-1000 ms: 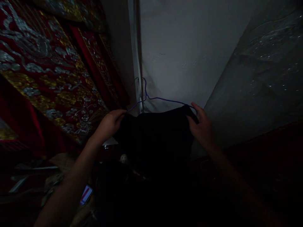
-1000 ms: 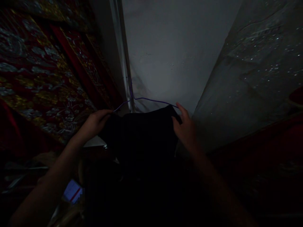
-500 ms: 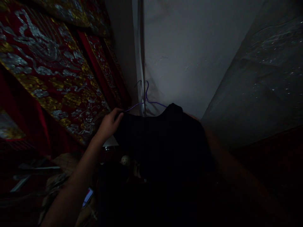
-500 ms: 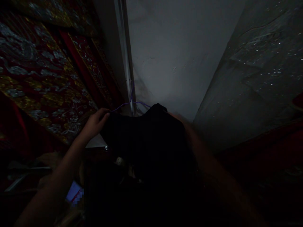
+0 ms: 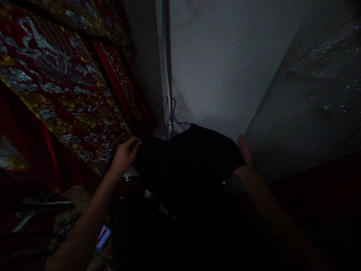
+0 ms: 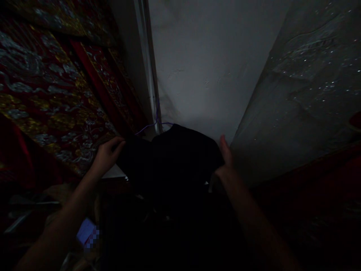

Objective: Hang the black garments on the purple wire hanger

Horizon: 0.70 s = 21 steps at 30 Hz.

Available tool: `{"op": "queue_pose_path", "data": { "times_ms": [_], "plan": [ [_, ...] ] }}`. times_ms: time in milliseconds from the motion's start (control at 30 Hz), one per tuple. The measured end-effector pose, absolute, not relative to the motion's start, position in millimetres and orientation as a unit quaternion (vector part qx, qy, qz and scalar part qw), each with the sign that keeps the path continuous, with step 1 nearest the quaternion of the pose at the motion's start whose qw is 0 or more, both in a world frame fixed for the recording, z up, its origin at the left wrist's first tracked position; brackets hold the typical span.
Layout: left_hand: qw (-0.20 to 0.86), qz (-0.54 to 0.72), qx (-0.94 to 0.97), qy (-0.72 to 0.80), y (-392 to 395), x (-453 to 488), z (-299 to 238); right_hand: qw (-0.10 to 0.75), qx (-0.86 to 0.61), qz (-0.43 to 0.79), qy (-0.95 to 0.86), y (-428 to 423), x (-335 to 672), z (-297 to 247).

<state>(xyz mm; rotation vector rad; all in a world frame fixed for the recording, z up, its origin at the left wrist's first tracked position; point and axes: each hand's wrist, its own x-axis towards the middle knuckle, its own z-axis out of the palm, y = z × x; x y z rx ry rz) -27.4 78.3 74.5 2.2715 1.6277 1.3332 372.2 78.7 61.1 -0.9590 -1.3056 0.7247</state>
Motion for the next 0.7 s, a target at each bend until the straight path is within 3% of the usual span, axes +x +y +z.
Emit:
{"op": "queue_pose_path", "data": {
  "times_ms": [133, 433, 700],
  "plan": [
    [0.039, 0.425, 0.735, 0.527, 78.7, -18.5, 85.0, 0.63, -0.406, 0.411, -0.519, 84.9, 377.0, 74.8],
    [0.092, 0.444, 0.75, 0.482, 92.6, 10.2, 96.2, 0.728, -0.366, 0.356, -0.457, 86.9, 359.1, 109.2],
    [-0.044, 0.499, 0.746, 0.439, 60.5, 22.6, 104.7, 0.808, -0.334, 0.408, -0.264, 45.2, 333.3, 80.1]
  ]
}}
